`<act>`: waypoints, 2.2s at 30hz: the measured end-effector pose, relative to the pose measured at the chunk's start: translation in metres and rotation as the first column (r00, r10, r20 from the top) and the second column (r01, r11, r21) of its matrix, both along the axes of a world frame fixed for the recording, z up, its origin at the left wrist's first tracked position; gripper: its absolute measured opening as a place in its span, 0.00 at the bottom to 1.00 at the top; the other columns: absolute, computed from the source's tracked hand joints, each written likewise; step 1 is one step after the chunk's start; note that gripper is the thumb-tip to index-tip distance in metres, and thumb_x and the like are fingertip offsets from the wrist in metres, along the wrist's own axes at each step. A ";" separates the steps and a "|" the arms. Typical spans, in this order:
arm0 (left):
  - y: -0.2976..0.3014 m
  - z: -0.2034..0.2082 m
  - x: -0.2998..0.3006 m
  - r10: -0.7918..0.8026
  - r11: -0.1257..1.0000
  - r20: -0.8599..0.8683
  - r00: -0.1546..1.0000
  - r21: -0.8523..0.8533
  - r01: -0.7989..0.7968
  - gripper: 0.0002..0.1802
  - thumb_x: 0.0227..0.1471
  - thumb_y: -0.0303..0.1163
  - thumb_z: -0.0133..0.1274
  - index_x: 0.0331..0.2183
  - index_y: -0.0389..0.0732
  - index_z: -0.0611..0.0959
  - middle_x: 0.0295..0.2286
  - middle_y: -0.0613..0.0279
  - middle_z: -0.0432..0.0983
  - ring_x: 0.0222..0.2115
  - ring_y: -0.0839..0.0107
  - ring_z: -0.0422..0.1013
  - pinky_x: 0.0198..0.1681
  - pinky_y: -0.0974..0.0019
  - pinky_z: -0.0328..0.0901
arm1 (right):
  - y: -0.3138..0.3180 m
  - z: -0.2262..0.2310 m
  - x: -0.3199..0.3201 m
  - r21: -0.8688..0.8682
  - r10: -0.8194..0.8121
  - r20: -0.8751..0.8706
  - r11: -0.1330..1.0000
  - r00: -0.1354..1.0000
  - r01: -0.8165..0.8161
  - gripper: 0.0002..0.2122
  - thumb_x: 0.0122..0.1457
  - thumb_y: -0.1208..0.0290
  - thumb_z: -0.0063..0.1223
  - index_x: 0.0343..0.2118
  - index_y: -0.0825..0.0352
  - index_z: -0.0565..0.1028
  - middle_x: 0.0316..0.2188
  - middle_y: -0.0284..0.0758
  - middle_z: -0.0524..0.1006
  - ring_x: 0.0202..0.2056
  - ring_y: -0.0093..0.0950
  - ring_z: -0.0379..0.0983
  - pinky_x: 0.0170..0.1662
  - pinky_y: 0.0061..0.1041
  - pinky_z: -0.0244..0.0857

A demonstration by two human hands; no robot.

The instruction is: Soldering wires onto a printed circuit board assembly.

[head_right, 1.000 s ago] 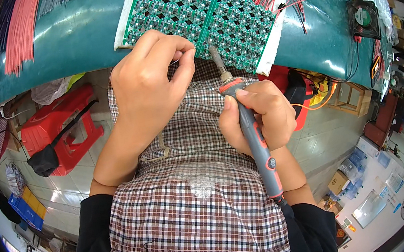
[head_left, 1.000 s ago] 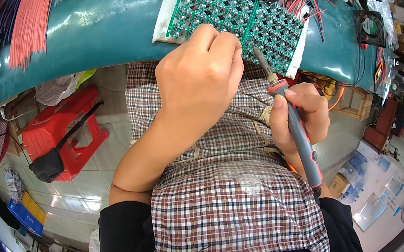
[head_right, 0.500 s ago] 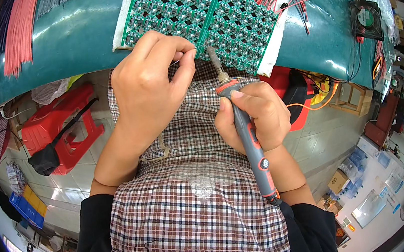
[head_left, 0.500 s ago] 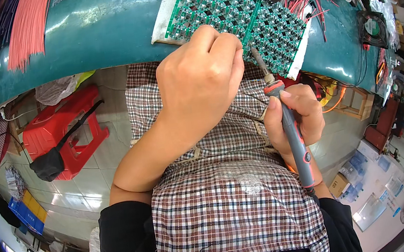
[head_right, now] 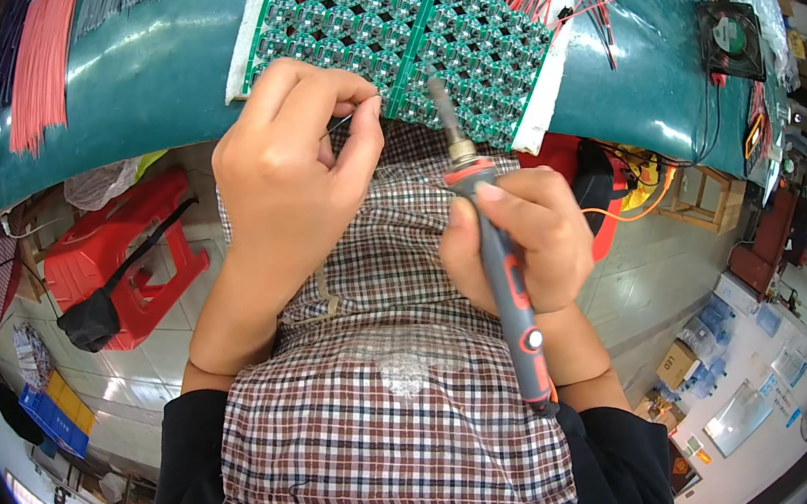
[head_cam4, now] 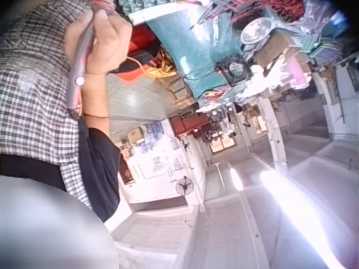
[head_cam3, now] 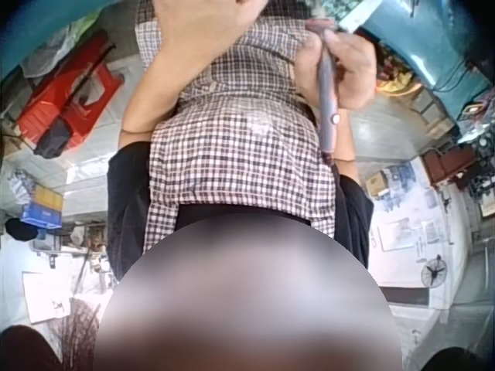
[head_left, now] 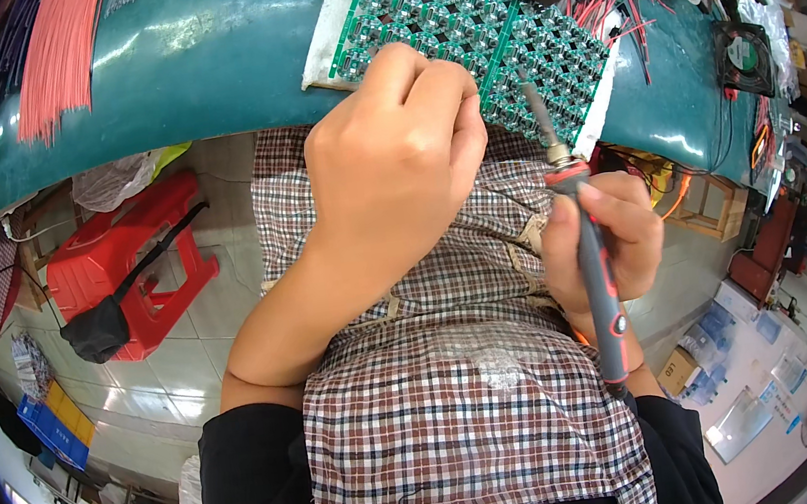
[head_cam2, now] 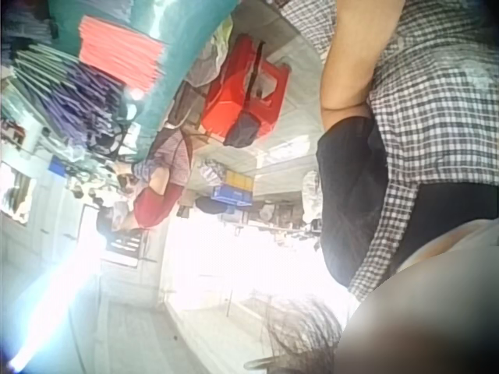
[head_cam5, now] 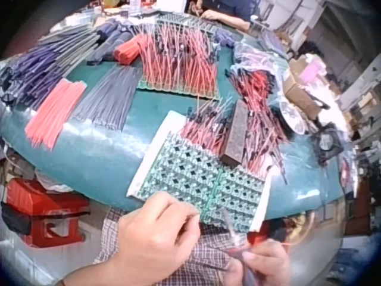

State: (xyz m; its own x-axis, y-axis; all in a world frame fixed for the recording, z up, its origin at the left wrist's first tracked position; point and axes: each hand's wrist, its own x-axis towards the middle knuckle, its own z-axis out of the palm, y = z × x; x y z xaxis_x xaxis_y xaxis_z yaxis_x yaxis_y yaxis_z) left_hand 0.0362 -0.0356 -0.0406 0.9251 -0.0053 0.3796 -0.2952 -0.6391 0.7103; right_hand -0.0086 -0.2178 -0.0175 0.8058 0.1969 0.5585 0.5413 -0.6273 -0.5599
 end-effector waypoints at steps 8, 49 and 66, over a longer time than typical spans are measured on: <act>-0.003 0.000 0.009 -0.003 1.000 -0.003 1.000 -0.004 0.003 0.08 0.46 0.29 0.63 0.25 0.43 0.78 0.23 0.62 0.70 0.17 0.64 0.73 0.19 0.63 0.67 | -0.001 -0.001 0.009 0.057 -0.041 -0.021 0.998 0.999 0.042 0.11 0.50 0.81 0.64 0.33 0.70 0.71 0.22 0.38 0.76 0.20 0.25 0.72 0.21 0.21 0.64; -0.010 0.005 0.024 0.007 0.999 0.031 1.000 0.038 -0.008 0.08 0.46 0.29 0.62 0.25 0.42 0.77 0.24 0.62 0.70 0.16 0.63 0.72 0.18 0.62 0.67 | -0.003 0.002 0.024 0.034 -0.063 -0.013 0.997 0.998 0.063 0.11 0.50 0.82 0.64 0.34 0.71 0.72 0.22 0.36 0.74 0.21 0.25 0.71 0.22 0.21 0.64; -0.016 0.005 0.029 0.030 0.996 -0.019 0.999 0.084 -0.028 0.06 0.45 0.26 0.65 0.26 0.44 0.82 0.23 0.68 0.75 0.21 0.71 0.75 0.21 0.66 0.67 | -0.004 -0.002 0.029 0.036 -0.021 -0.058 0.999 0.998 0.023 0.13 0.48 0.84 0.65 0.34 0.71 0.71 0.23 0.38 0.75 0.21 0.27 0.73 0.23 0.23 0.67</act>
State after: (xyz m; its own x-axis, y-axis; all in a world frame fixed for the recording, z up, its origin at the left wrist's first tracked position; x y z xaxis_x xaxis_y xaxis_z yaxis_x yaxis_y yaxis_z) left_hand 0.0651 -0.0517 -0.0354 0.9328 -0.0092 0.3602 -0.2616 -0.7046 0.6596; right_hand 0.0205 -0.2216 -0.0195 0.8406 0.1590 0.5178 0.4941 -0.6169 -0.6126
